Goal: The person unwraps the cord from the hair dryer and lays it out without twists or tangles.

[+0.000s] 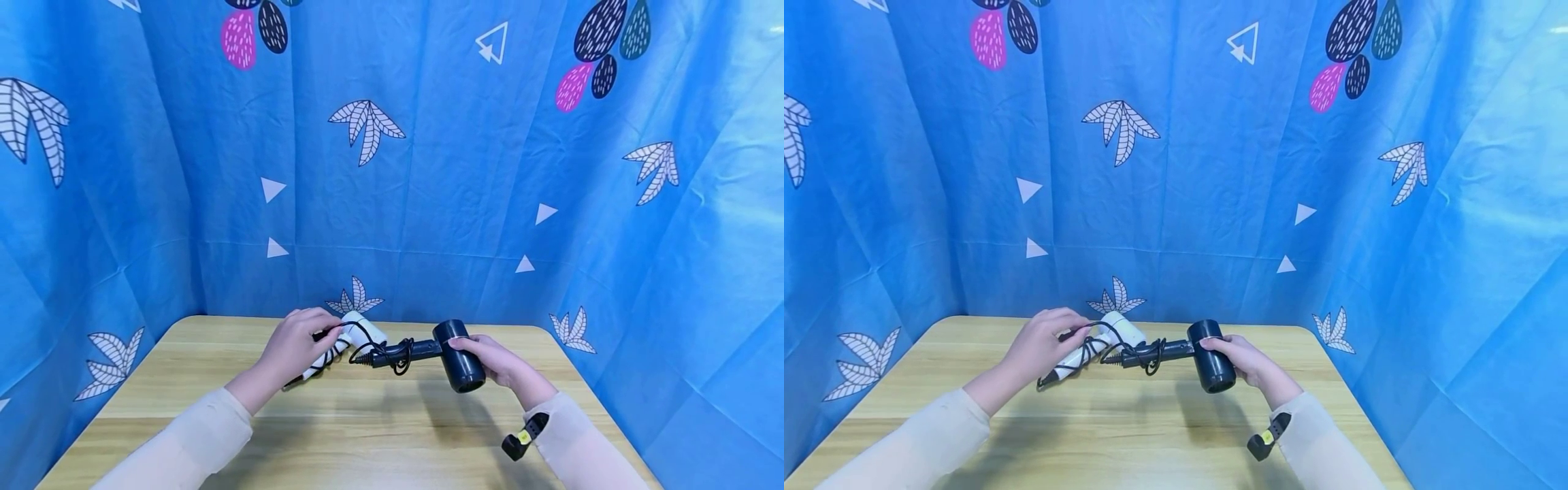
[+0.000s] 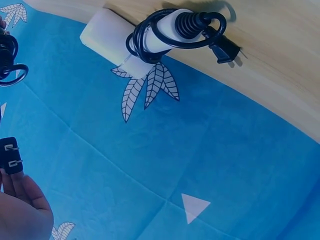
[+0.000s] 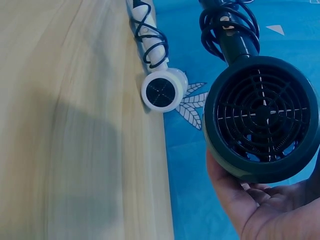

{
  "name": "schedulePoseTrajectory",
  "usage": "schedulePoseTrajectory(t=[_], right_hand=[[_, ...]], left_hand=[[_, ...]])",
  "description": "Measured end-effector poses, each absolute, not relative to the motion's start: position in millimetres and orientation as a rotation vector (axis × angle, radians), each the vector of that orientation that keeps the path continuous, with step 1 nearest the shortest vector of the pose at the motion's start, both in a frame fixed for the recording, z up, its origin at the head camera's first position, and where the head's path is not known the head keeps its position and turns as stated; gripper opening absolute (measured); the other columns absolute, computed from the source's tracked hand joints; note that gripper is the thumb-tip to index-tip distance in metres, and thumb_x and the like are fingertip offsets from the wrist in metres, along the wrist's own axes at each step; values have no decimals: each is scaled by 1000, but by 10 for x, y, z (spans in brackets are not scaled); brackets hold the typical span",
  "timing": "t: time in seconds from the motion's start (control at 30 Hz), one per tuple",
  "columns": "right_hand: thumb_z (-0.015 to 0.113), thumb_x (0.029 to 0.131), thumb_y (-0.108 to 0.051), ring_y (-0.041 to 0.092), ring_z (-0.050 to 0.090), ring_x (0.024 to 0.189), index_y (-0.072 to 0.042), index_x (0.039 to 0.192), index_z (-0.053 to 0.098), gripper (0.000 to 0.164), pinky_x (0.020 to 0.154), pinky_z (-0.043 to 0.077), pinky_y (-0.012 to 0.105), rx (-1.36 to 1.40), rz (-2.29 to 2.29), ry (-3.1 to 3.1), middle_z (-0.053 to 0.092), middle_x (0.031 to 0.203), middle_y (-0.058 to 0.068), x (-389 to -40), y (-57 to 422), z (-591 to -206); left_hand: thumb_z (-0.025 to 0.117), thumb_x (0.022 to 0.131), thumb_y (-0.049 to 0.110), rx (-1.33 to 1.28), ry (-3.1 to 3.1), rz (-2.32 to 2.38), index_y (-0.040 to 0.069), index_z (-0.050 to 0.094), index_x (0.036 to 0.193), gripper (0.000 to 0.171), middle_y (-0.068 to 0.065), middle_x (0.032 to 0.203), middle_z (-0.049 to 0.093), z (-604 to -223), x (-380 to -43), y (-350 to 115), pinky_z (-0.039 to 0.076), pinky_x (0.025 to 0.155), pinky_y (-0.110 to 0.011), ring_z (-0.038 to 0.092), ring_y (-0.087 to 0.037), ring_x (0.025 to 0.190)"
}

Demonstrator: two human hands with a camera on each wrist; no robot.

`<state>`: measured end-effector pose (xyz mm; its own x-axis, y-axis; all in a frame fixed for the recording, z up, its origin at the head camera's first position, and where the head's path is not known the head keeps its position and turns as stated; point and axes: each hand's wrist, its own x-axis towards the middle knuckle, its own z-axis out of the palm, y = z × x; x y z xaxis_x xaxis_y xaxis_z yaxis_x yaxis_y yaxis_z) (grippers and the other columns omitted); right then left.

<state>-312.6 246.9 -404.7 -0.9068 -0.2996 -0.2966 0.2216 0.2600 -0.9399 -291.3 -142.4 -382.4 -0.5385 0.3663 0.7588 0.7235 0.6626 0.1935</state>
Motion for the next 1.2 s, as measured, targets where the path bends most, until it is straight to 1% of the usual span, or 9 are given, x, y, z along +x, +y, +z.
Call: schedulePoseTrajectory(t=[0.2,0.43,0.57,0.8,0.93,1.07,1.2], right_hand=[[59,96,-45,27,65,101,8,148,29,80,88,56,44,-75,-1675,2119,57,126,22,-3112,2482,-4063],[58,97,-44,27,66,100,9,148,28,80,87,56,43,-118,-1667,2099,58,124,21,-3084,2490,-4052],[57,97,-44,27,65,100,9,148,27,79,87,56,42,-145,-1658,2095,58,123,21,-3078,2504,-4033],[56,98,-45,27,64,101,7,147,30,76,88,55,42,-153,-1647,2093,58,123,20,-3093,2530,-4026],[55,98,-44,28,64,101,6,147,30,75,88,56,42,-152,-1654,2082,58,123,20,-3096,2535,-4023],[55,98,-43,27,65,100,7,147,29,75,87,56,42,-158,-1663,2070,59,121,20,-3089,2535,-4022],[54,99,-43,27,65,99,8,147,29,74,87,56,42,-162,-1671,2063,59,120,19,-3076,2537,-4022]], left_hand=[[78,87,13,-772,-2252,-673,12,80,96,9,6,89,72,-3820,-2949,-1414,53,76,-40,67,-13,79],[77,89,15,-700,-2307,-720,13,80,98,10,5,93,73,-3823,-2990,-1425,53,81,-43,69,-17,84],[75,91,18,-658,-2343,-740,13,79,100,11,3,95,73,-3833,-3025,-1446,54,81,-44,69,-19,86],[72,93,21,-557,-2459,-791,14,79,103,14,2,99,73,-3877,-3055,-1462,55,75,-40,68,-19,87],[72,94,20,-544,-2499,-799,14,79,104,14,1,100,73,-3927,-3070,-1472,55,74,-38,68,-18,87],[71,94,19,-536,-2534,-802,14,79,104,14,1,100,73,-3981,-3074,-1493,54,72,-36,66,-16,85],[70,94,18,-527,-2582,-800,13,78,103,13,2,94,71,-4031,-3075,-1512,52,68,-33,62,-12,77]])
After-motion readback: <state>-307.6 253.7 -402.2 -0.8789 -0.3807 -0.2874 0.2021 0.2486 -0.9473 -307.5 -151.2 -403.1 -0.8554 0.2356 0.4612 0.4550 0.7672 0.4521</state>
